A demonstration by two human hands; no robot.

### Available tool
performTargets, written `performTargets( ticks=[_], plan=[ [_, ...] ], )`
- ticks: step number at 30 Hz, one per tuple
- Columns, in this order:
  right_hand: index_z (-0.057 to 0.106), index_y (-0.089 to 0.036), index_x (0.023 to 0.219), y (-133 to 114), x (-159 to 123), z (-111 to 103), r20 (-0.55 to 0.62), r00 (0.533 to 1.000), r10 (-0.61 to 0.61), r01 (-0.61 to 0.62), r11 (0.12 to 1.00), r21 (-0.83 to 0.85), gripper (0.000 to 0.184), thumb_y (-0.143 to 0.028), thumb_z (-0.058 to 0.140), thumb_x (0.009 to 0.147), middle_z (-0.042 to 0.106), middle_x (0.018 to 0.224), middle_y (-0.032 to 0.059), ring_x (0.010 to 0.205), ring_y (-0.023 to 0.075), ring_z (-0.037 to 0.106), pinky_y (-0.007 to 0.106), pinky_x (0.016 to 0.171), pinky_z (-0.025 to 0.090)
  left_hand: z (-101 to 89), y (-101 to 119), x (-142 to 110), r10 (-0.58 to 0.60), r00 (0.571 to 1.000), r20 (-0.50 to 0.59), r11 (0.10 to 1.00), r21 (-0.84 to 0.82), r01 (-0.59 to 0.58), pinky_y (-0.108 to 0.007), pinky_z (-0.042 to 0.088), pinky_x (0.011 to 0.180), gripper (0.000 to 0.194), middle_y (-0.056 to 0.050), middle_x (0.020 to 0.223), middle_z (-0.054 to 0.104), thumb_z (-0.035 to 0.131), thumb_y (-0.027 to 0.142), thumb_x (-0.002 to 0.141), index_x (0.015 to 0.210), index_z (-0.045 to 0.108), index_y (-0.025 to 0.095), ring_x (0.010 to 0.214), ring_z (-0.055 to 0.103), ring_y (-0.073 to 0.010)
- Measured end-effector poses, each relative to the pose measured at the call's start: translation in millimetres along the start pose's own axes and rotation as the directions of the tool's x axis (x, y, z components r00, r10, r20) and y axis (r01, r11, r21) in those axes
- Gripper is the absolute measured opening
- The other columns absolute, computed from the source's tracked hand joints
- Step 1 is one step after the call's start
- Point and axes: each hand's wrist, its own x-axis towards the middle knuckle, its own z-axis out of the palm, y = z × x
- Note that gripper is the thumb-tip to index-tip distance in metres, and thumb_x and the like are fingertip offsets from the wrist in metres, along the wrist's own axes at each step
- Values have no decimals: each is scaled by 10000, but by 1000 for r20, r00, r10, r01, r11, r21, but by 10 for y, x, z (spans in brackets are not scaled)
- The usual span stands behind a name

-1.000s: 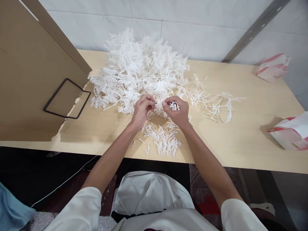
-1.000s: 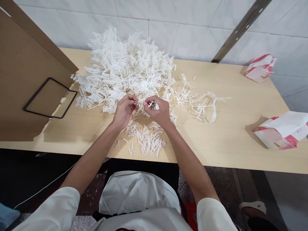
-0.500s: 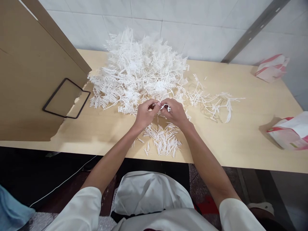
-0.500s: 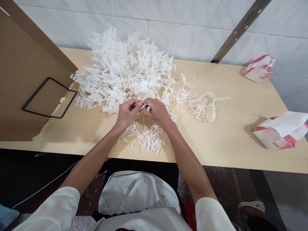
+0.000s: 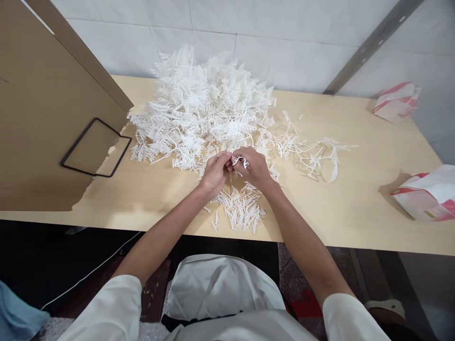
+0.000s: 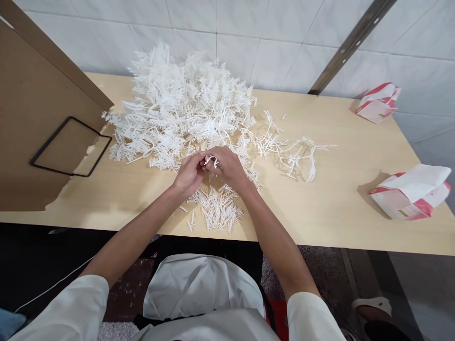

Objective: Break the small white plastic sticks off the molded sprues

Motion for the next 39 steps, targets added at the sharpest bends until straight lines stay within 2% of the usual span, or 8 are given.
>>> performTargets(
  ticks=[4, 10, 17, 20, 24, 33, 36, 39],
  plan=[
    [596, -218, 902, 53, -12, 39, 19, 996, -87, 88, 992, -95, 185, -310, 447, 964, 676, 803, 39, 776, 174, 583, 311, 733, 419, 32, -62, -8, -17, 993, -119, 999, -38, 13, -183, 393, 529, 215, 30, 609, 432, 587, 184, 792, 604, 485, 172, 567, 417, -50],
    [575, -213, 910, 74, -8, 88, 4, 984, -179, 178, 973, -145, 175, -253, 416, 971, 650, 780, 43, 775, 177, 574, 326, 755, 408, 51, -69, 1, -7, 989, -148, 1000, 5, 8, -188, 380, 526, 278, 35, 589, 414, 580, 213, 814, 583, 430, 174, 550, 404, -49],
    [604, -223, 852, 75, -45, 83, -149, 989, 5, -40, 972, -230, 115, -285, 523, 905, 675, 777, 31, 730, 183, 573, 319, 703, 416, -86, 14, 16, 206, 976, 65, 917, 337, -216, -207, 479, 638, 170, 4, 767, 638, 615, 362, 873, 896, 670, 203, 668, 567, -80],
    [637, -218, 876, 129, -29, 26, -33, 997, 66, -72, 973, -220, 169, -316, 512, 936, 691, 771, 29, 713, 183, 573, 320, 714, 405, -170, 20, 48, 262, 953, 155, 836, 457, -304, -238, 513, 697, 261, -22, 851, 692, 598, 426, 890, 1004, 690, 209, 701, 626, -102],
    [661, -213, 968, 209, -3, -45, 98, 995, 32, -13, 982, -190, 223, -266, 445, 976, 714, 846, 50, 786, 197, 609, 337, 771, 413, -221, 4, 99, 228, 956, 182, 785, 547, -291, -253, 522, 758, 302, -54, 1035, 730, 643, 416, 863, 1087, 691, 219, 766, 680, -123],
    [650, -222, 1102, 181, -37, -78, -16, 998, -53, 49, 985, -163, 266, -165, 433, 958, 724, 984, 62, 915, 198, 625, 333, 845, 465, -182, 91, 113, 72, 991, 114, 971, 219, -96, -253, 519, 699, 282, -45, 867, 734, 730, 423, 781, 903, 732, 169, 695, 644, -102],
    [666, -234, 1052, 180, -38, -77, -5, 999, -44, 43, 988, -151, 242, -176, 451, 958, 729, 930, 41, 892, 187, 635, 315, 820, 468, -228, 63, 153, 96, 987, 127, 964, 236, -124, -249, 505, 692, 319, -30, 822, 717, 795, 423, 705, 872, 712, 164, 685, 617, -97],
    [666, -238, 1010, 179, -20, -81, 58, 998, -12, 20, 988, -154, 187, -210, 490, 955, 728, 912, 34, 863, 182, 635, 308, 790, 451, -254, 44, 165, 240, 959, 149, 872, 401, -280, -257, 478, 693, 224, -15, 797, 675, 723, 378, 792, 855, 655, 173, 711, 601, -108]
  ],
)
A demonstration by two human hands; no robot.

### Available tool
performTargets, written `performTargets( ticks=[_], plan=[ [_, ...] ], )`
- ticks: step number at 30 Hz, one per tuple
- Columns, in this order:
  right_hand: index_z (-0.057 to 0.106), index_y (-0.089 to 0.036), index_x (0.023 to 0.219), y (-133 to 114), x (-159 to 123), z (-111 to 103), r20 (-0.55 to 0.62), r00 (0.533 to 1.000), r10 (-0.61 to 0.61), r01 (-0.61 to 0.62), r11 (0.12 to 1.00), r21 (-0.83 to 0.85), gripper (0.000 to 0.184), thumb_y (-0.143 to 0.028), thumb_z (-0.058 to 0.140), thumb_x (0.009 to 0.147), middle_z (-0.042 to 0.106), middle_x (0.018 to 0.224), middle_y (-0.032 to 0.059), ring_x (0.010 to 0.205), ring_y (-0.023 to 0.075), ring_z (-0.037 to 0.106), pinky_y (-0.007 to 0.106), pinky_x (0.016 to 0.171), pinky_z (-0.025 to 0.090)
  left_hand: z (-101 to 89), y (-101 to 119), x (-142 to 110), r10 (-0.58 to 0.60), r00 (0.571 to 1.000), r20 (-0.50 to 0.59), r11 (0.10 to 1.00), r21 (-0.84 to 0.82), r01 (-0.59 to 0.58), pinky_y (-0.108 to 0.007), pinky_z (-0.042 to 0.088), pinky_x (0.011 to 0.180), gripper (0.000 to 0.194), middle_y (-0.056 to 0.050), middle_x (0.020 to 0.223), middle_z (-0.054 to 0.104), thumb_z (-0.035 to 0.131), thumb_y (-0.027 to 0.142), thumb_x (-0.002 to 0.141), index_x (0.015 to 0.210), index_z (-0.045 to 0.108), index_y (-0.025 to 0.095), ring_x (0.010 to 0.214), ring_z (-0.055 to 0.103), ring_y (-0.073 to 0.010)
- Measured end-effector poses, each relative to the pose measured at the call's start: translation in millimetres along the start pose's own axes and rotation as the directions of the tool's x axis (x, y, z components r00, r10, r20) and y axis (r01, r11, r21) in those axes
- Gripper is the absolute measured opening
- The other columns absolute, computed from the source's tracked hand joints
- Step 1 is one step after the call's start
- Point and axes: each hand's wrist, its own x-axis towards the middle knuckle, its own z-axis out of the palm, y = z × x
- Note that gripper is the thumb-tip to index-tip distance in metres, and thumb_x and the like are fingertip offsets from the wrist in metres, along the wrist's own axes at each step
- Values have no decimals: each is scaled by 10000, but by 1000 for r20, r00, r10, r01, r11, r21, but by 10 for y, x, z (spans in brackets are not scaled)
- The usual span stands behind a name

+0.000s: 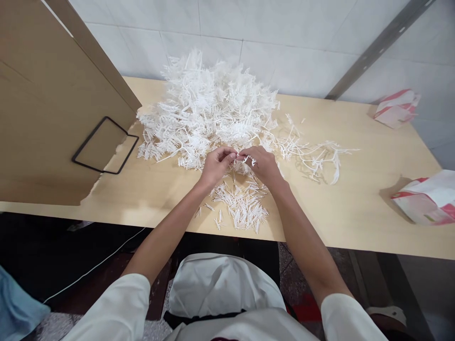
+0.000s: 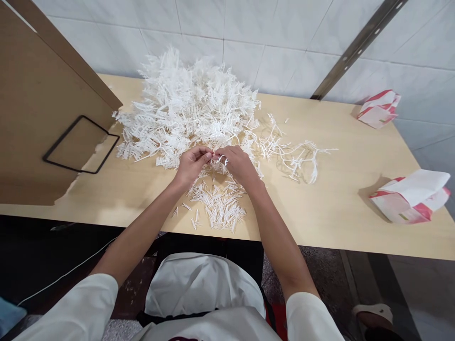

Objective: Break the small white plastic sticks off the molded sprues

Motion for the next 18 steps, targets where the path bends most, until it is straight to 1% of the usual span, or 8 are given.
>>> performTargets(
  ticks=[1, 3, 4, 6, 8, 11, 15, 18],
  plan=[
    [663, -237, 1005, -6, 8, -4, 34, 999, 3, -2, 1000, -5, 177, -215, 495, 954, 725, 911, 35, 856, 182, 631, 308, 783, 443, -2, 2, -6, 71, 997, 2, 992, 102, -71, -264, 470, 707, 174, -13, 803, 659, 669, 350, 842, 856, 630, 181, 734, 598, -114],
    [655, -225, 980, -25, 23, -16, 107, 994, 1, 2, 999, -32, 168, -215, 489, 959, 711, 882, 41, 820, 181, 614, 306, 766, 421, -5, 16, -26, 200, 978, 55, 931, 301, -208, -280, 454, 734, 115, -14, 831, 624, 555, 295, 920, 864, 582, 198, 776, 580, -125],
    [649, -216, 951, -37, 30, -23, 139, 990, -4, 12, 998, -54, 170, -213, 480, 962, 699, 852, 42, 790, 178, 600, 305, 756, 408, -6, 22, -38, 245, 965, 95, 887, 380, -263, -287, 446, 739, 113, -18, 845, 606, 509, 275, 942, 869, 560, 204, 787, 564, -129],
    [629, -198, 879, -61, 40, -36, 193, 981, -26, 48, 993, -108, 184, -202, 466, 964, 667, 793, 39, 730, 168, 563, 304, 739, 382, -9, 24, -59, 292, 942, 166, 810, 481, -336, -286, 429, 718, 115, -24, 866, 565, 450, 238, 960, 873, 519, 210, 778, 523, -131],
    [601, -188, 823, -80, 44, -46, 218, 974, -59, 94, 984, -155, 178, -189, 477, 951, 639, 756, 32, 691, 160, 527, 301, 723, 362, -6, 11, -73, 295, 934, 201, 785, 507, -357, -271, 416, 679, 102, -21, 866, 531, 423, 189, 956, 873, 480, 211, 749, 493, -121],
    [564, -192, 776, -106, 47, -43, 200, 975, -98, 138, 971, -196, 160, -199, 510, 926, 603, 723, 19, 666, 156, 484, 293, 686, 338, 17, -12, -86, 290, 940, 182, 825, 450, -342, -246, 397, 631, 127, 2, 801, 499, 399, 114, 931, 864, 438, 215, 689, 469, -102],
    [545, -201, 745, -164, 54, -5, 62, 980, -188, 198, 945, -262, 206, -195, 474, 938, 561, 675, 6, 646, 151, 445, 295, 653, 304, 76, 15, -112, 348, 935, 70, 854, 388, -346, -243, 392, 636, 196, 17, 761, 461, 409, 23, 852, 840, 412, 219, 683, 458, -97],
    [525, -204, 718, -207, 67, 36, -41, 963, -268, 243, 918, -313, 236, -156, 456, 939, 539, 644, -2, 631, 145, 427, 302, 642, 290, 126, 57, -150, 403, 915, 3, 833, 413, -368, -247, 387, 639, 255, 10, 778, 424, 403, -33, 783, 822, 389, 219, 702, 444, -102]
  ],
)
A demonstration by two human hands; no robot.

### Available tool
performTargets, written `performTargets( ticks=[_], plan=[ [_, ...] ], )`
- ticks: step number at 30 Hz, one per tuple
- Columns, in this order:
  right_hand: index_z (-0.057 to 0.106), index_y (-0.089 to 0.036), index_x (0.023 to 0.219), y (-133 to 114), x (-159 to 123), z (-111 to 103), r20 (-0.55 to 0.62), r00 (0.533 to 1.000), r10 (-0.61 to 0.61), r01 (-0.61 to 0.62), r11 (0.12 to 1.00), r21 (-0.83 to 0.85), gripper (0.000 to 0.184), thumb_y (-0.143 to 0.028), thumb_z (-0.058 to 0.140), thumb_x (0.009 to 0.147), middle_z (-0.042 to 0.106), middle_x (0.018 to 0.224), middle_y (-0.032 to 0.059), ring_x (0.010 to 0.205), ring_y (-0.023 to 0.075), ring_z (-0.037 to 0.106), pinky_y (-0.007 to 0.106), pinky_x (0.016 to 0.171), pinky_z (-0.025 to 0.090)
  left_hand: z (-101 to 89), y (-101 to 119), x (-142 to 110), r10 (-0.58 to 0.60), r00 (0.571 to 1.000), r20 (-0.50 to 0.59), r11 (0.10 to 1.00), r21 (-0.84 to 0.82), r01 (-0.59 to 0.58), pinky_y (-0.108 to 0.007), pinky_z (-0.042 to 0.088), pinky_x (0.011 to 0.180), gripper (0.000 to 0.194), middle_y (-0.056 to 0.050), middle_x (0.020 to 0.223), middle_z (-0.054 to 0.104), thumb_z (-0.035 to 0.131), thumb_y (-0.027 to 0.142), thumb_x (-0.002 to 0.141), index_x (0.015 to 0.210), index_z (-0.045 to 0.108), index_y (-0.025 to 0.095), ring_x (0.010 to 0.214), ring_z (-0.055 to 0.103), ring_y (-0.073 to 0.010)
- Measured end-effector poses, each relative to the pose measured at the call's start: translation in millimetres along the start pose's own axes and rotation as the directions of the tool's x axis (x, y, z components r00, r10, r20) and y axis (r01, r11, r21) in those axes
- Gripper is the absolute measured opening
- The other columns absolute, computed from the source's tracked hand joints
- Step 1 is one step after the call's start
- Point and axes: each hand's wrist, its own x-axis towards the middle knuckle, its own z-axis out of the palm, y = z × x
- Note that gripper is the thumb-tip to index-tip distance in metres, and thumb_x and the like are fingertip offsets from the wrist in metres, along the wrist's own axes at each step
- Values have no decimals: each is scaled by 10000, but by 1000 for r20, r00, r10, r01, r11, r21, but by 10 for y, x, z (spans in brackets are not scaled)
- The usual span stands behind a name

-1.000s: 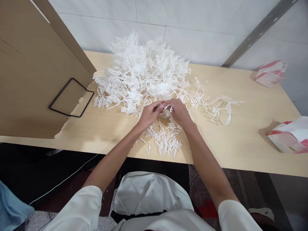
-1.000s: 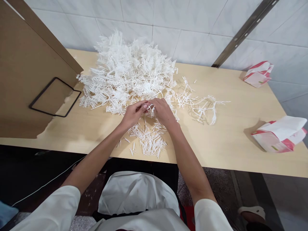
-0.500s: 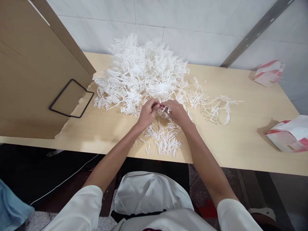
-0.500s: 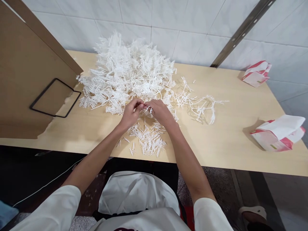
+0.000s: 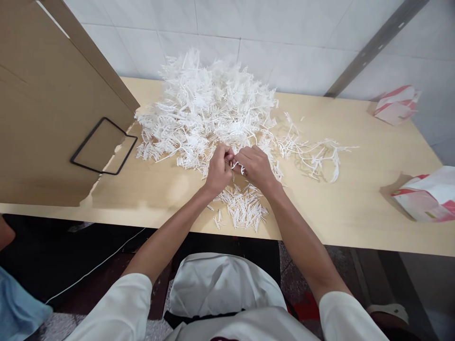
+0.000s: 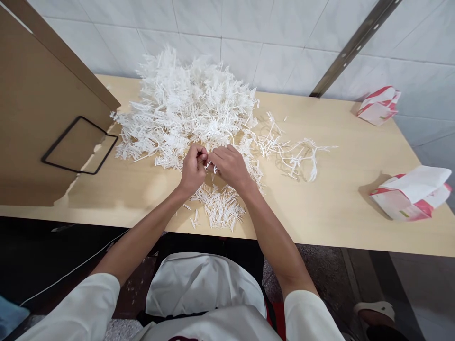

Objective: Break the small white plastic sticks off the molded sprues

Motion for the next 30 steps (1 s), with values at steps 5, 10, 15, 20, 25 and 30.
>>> performTargets(
  ticks=[5, 10, 15, 20, 25, 30],
  plan=[
    [486, -211, 684, -22, 3, 9, -75, 996, -38, 35, 998, -48, 279, -131, 434, 946, 508, 604, -13, 611, 139, 412, 308, 630, 285, 12, 22, -15, 13, 1000, -19, 994, 110, -11, -257, 359, 615, 260, -5, 818, 421, 442, -26, 780, 807, 366, 221, 712, 416, -115],
    [494, -213, 689, -51, -23, -70, -157, 988, -6, 6, 1000, 1, 269, -218, 481, 958, 511, 619, -8, 627, 138, 427, 311, 631, 314, -131, -159, 99, -108, 969, -220, 989, 79, 128, -270, 349, 595, 132, 9, 747, 425, 452, 154, 929, 836, 394, 228, 651, 408, -115],
    [629, -207, 853, -80, -1, -17, -224, 957, 183, -149, 976, 161, 193, -290, 500, 969, 603, 770, 26, 751, 144, 534, 306, 707, 412, -182, -235, 158, -105, 994, -12, 990, 94, 106, -330, 465, 812, 92, -30, 939, 614, 466, 161, 921, 965, 505, 232, 868, 587, -149],
    [716, -262, 924, -31, -3, 69, -148, 862, 484, -401, 831, 385, 250, -479, 593, 897, 645, 793, 14, 711, 138, 567, 311, 704, 465, -111, -113, 132, -22, 998, 55, 987, 158, 13, -427, 397, 1046, 199, -38, 1160, 662, 462, 179, 918, 1053, 593, 244, 1167, 564, -202],
    [708, -278, 945, -4, 15, 17, -13, 711, 703, -525, 543, 655, 347, -591, 638, 814, 709, 851, -6, 710, 128, 632, 291, 678, 514, -104, -63, 129, -72, 976, 203, 997, 36, 66, -296, 480, 782, 294, -39, 1017, 677, 546, 477, 911, 1033, 623, 220, 889, 616, -155],
    [685, -249, 876, 51, 48, -27, 105, 650, 753, -519, 339, 785, 360, -599, 646, 802, 681, 749, -6, 654, 134, 648, 300, 648, 543, -65, -86, 124, -161, 964, 212, 981, -71, 180, -266, 463, 672, 380, 1, 715, 637, 621, 561, 840, 779, 614, 186, 683, 594, -125]
  ],
)
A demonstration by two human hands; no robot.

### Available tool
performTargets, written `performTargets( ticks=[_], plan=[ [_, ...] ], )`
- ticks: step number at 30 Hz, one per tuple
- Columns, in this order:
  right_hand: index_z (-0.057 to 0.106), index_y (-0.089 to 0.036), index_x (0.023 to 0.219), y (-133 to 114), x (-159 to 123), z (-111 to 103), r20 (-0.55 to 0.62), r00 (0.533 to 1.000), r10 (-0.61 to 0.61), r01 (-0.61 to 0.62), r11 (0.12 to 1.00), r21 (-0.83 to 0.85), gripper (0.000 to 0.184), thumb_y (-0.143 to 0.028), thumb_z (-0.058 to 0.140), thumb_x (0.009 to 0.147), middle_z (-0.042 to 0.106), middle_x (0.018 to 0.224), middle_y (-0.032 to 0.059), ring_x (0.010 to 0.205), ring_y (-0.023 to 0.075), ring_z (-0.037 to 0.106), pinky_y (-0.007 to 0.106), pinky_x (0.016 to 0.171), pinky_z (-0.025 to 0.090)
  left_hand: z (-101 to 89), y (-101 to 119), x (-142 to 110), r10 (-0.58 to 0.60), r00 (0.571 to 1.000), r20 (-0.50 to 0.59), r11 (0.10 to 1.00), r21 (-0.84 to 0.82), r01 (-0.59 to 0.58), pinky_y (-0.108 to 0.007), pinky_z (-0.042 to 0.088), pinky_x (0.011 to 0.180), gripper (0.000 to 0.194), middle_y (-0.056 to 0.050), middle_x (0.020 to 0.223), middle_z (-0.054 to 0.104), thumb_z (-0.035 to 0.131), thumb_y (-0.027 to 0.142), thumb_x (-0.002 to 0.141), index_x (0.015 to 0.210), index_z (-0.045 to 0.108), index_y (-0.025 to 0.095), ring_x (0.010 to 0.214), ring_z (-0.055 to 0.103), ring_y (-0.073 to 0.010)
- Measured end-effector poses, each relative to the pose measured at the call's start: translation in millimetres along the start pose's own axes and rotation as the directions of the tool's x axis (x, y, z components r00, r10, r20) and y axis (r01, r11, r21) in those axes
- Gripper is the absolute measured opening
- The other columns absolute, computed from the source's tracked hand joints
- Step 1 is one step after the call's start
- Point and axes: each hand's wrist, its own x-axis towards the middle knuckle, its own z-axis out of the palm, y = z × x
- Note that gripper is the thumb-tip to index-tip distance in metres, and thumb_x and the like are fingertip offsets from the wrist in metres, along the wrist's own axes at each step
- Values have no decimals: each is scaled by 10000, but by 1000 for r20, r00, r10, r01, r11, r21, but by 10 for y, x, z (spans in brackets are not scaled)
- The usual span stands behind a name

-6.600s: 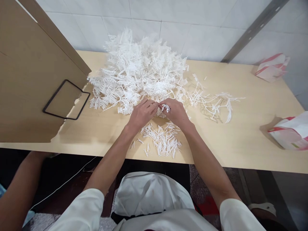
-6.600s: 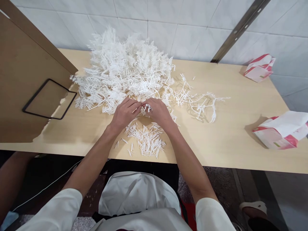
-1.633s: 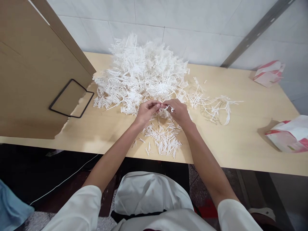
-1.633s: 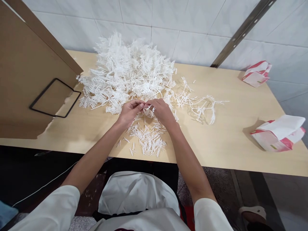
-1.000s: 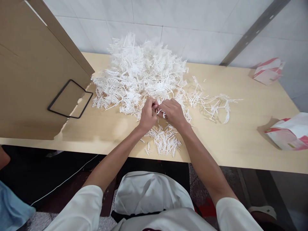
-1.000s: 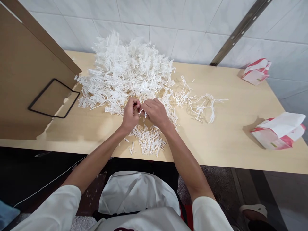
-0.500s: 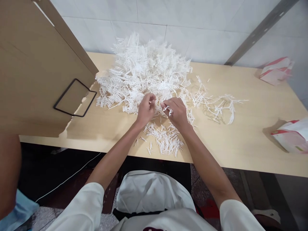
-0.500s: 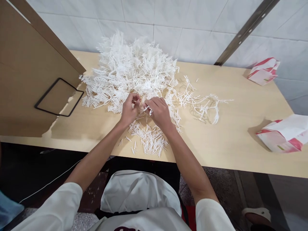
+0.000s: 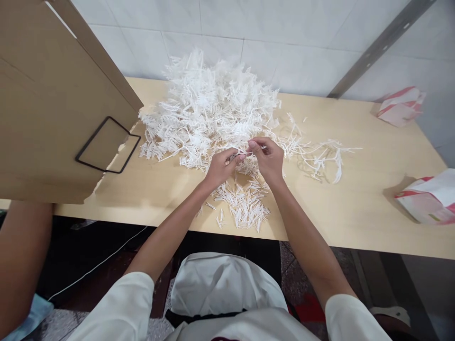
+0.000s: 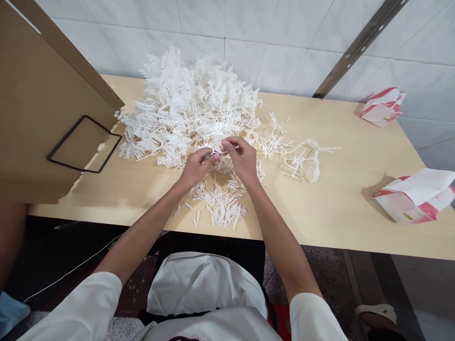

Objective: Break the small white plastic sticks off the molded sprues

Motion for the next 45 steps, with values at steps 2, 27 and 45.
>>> performTargets(
  ticks=[2, 27, 45],
  plan=[
    [681, -251, 922, -10, 18, -22, 70, 998, 8, -9, 1000, 22, 378, -607, 638, 803, 696, 826, 4, 733, 140, 669, 305, 699, 554, 19, -20, 3, -83, 997, -3, 983, -167, 82, -251, 476, 622, 389, 9, 717, 646, 659, 575, 802, 859, 602, 195, 639, 603, -114],
    [683, -245, 938, -56, -5, -75, 277, 960, -29, 68, 989, -133, 334, -541, 698, 782, 682, 827, -4, 716, 120, 605, 278, 670, 508, -9, -29, -5, -54, 995, -82, 977, -210, 36, -246, 514, 730, 229, -31, 935, 683, 667, 365, 854, 1038, 645, 230, 812, 634, -116],
    [709, -239, 884, 21, -39, -23, 251, 932, -260, 329, 899, -290, 125, -306, 605, 862, 745, 878, 23, 816, 173, 669, 344, 784, 539, -22, 12, -13, -82, 987, -141, 979, -195, 54, -243, 536, 760, 206, -37, 929, 683, 661, 387, 863, 960, 632, 207, 839, 653, -113]
  ],
)
